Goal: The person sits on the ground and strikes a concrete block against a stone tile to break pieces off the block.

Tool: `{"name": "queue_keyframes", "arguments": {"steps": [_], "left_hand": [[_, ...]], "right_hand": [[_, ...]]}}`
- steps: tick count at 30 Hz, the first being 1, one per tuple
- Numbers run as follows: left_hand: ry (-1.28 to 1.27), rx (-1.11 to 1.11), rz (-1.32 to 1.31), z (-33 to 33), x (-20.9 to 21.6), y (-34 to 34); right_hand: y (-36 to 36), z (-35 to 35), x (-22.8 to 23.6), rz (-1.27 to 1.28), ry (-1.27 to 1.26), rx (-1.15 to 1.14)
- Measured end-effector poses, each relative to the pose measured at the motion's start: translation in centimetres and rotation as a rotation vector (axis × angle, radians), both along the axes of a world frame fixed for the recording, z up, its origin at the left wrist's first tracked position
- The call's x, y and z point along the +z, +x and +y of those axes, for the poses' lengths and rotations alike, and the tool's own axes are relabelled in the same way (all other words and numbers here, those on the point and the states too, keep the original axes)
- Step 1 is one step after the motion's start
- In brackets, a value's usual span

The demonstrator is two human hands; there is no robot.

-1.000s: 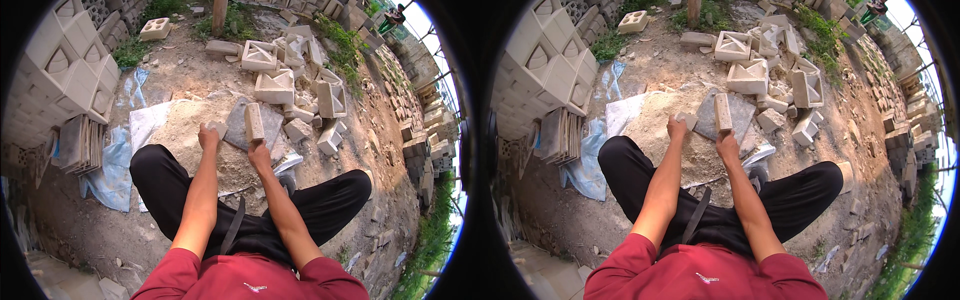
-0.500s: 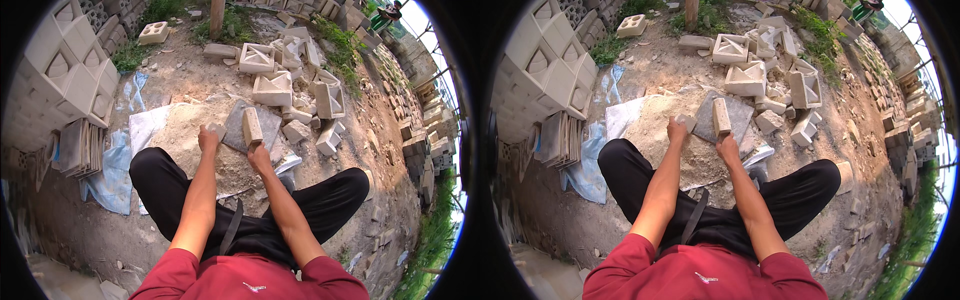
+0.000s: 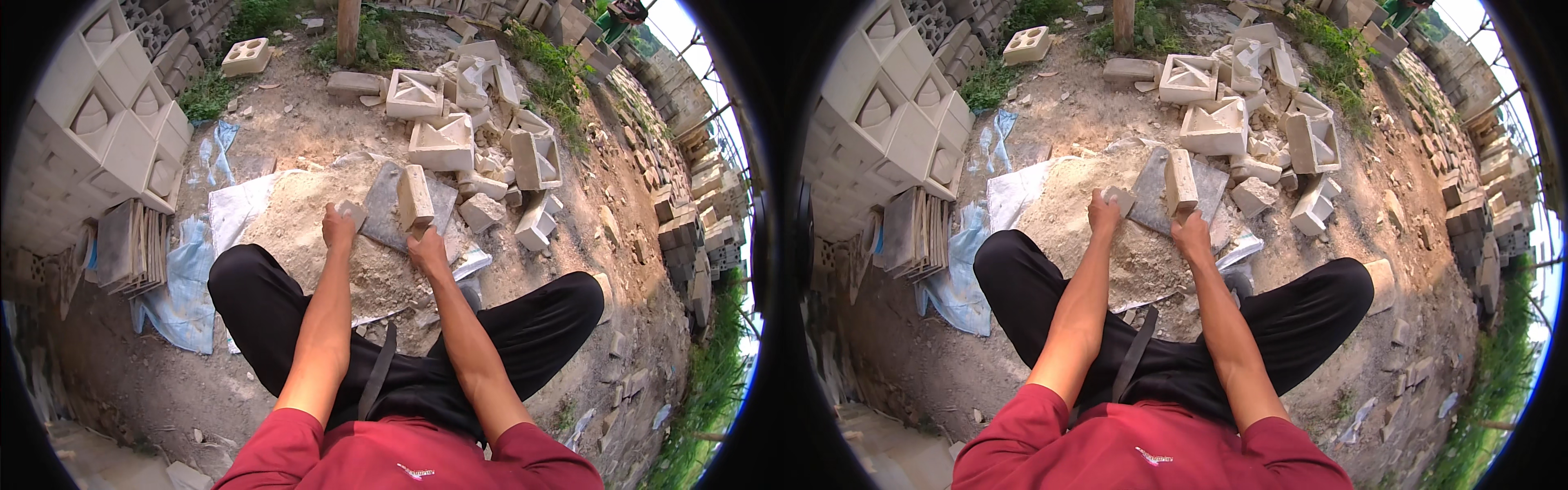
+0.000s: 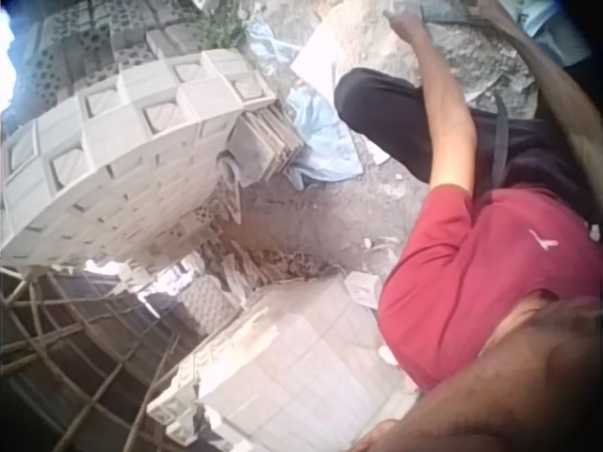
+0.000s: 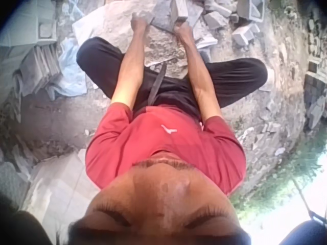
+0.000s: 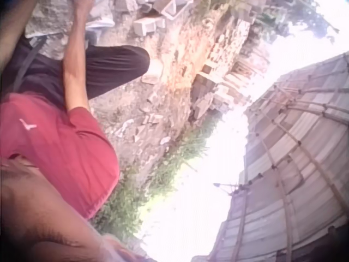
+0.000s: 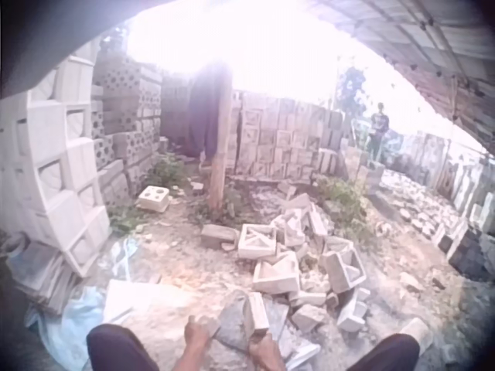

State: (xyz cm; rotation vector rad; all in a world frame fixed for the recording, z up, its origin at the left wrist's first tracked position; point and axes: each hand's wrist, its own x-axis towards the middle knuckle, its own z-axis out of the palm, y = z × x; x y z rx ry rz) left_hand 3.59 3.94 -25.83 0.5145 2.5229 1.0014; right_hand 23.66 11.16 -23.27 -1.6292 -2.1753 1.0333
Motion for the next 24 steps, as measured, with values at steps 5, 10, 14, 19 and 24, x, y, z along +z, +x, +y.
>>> {"name": "queue_keyframes", "arguments": {"steps": [5, 10, 14, 19, 24], "left_hand": [[0.001, -0.029, -0.008, 0.8, 0.5, 0.7], [0.035, -0.027, 0.044, 0.4, -0.1, 0.5], [0.045, -0.043, 0.089, 0.8, -0.4, 0.7], [0.027, -0.068, 0.043, 0.8, 0.1, 0.9], [0.056, -0.074, 0.086, 0.2, -0.3, 0.6]], "right_hand": [[0.6, -1.3, -1.7, -0.086, 0.004, -0.008], [0.2, -0.7, -0.9, -0.053, -0.002, -0.009], [0.1, -2.4, -2.0, 0.045, 0.045, -0.052], [0.5, -0.2, -1.3, -0.059, -0.033, 0.011], [0.1, -1.7, -0.7, 0.049, 0.015, -0.108]]}}
